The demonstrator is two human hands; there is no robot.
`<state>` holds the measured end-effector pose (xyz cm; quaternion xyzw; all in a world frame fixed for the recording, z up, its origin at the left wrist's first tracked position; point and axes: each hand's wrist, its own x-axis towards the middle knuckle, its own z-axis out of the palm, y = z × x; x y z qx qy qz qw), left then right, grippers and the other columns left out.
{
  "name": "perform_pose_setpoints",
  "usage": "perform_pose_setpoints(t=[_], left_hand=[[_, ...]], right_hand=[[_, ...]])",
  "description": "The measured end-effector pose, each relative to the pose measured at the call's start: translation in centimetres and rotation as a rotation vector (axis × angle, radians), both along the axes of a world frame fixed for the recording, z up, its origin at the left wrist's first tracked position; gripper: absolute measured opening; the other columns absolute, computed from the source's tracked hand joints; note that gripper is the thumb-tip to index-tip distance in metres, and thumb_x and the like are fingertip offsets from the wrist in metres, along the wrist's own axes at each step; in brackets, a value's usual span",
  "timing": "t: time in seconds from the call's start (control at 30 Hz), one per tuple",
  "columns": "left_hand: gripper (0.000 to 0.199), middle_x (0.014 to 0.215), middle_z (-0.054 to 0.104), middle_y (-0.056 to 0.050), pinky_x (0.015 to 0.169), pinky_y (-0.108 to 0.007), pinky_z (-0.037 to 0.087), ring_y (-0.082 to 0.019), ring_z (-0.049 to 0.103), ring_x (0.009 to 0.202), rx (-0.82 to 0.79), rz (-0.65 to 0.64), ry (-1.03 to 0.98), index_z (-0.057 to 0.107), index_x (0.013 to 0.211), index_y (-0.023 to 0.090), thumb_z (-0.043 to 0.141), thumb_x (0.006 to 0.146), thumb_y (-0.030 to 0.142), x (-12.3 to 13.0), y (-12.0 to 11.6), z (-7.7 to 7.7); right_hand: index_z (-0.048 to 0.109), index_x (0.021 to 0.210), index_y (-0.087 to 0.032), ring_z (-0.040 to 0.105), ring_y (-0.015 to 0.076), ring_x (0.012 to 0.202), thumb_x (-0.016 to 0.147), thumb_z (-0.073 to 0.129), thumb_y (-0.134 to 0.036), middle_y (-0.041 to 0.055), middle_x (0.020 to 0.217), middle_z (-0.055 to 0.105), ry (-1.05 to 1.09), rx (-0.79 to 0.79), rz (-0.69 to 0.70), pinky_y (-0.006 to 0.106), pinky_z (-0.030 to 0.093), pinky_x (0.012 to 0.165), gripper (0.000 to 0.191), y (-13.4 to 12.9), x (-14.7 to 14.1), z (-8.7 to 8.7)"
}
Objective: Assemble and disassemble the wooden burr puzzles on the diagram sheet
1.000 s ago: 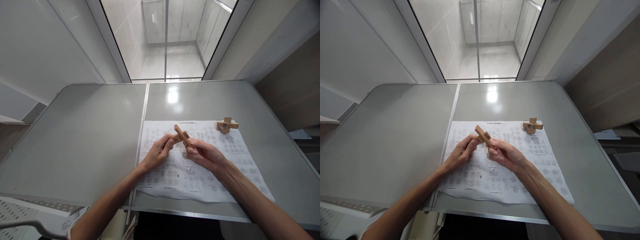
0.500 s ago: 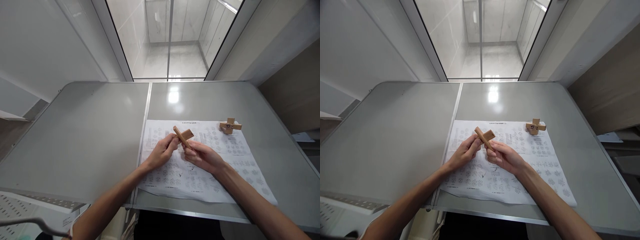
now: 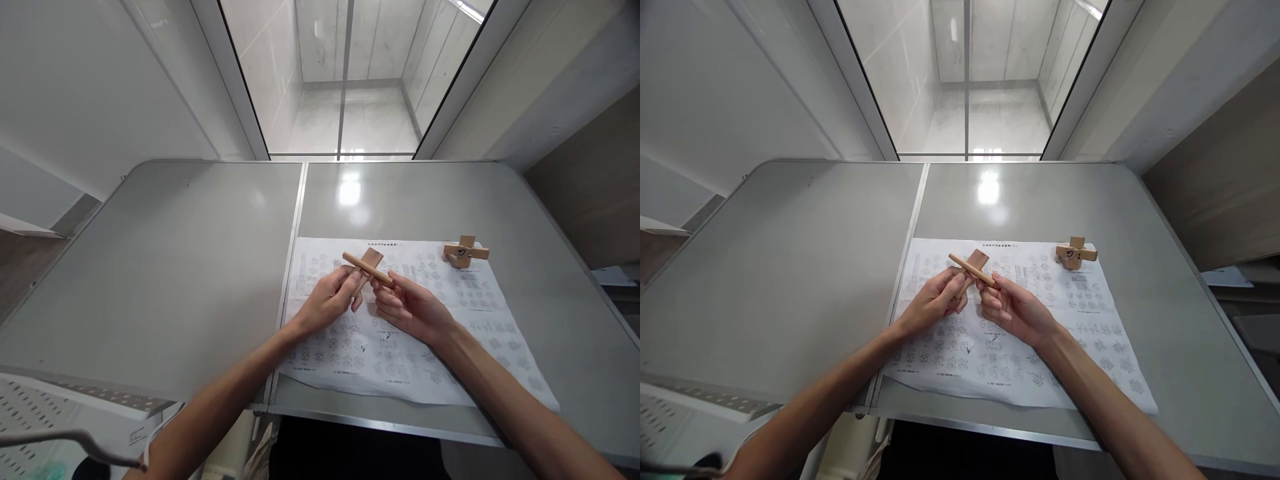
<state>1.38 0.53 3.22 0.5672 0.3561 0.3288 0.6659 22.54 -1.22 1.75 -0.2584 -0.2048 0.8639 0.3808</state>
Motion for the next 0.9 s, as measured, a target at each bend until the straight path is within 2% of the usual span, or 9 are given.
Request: perform_pose_setpoints(t=[0.27, 0.47, 0.57, 0.9], left_hand=[[0.038, 0.071, 0.041, 0.007, 0.053, -0.025, 0.032, -0.007, 0.04, 0.053, -0.01, -0.053, -0.001, 0.055, 0.1, 0.018, 0.051, 0.107, 0.055, -0.2, 0.3, 0.7], [0.036, 0.069, 0.036, 0.008, 0.052, -0.026, 0.03, -0.008, 0.035, 0.053, -0.003, -0.098, -0.014, 0.053, 0.098, 0.018, 0.052, 0.106, 0.053, -0.2, 0.3, 1.4], [0.035, 0.068, 0.036, 0.008, 0.052, -0.026, 0.029, -0.008, 0.034, 0.053, 0.001, -0.117, -0.022, 0.051, 0.096, 0.019, 0.051, 0.107, 0.052, -0.3, 0.3, 1.5], [0.035, 0.066, 0.038, 0.008, 0.054, -0.027, 0.031, -0.009, 0.034, 0.054, 0.001, -0.153, -0.028, 0.054, 0.1, 0.017, 0.05, 0.108, 0.051, -0.5, 0.4, 1.5]], right_hand=[[0.072, 0.093, -0.014, 0.018, 0.0056, 0.045, 0.099, 0.074, -0.04, -0.0091, 0.059, 0.037, 0.019, 0.0, 0.006, 0.017, 0.041, 0.049, 0.027, -0.1, 0.1, 0.1], [0.053, 0.078, -0.02, 0.012, 0.0049, 0.039, 0.102, 0.067, -0.036, -0.012, 0.055, 0.022, 0.036, -0.014, 0.049, 0.018, 0.036, 0.042, 0.032, -0.1, 0.4, -0.2], [0.047, 0.076, -0.022, 0.012, 0.0046, 0.038, 0.103, 0.065, -0.035, -0.0123, 0.056, 0.02, 0.032, 0.001, 0.069, 0.019, 0.035, 0.041, 0.035, -0.1, 0.5, -0.4], [0.049, 0.072, -0.02, 0.012, 0.0035, 0.038, 0.102, 0.067, -0.034, -0.0125, 0.056, 0.021, 0.067, 0.005, 0.097, 0.017, 0.036, 0.041, 0.037, -0.1, 0.5, -0.4]])
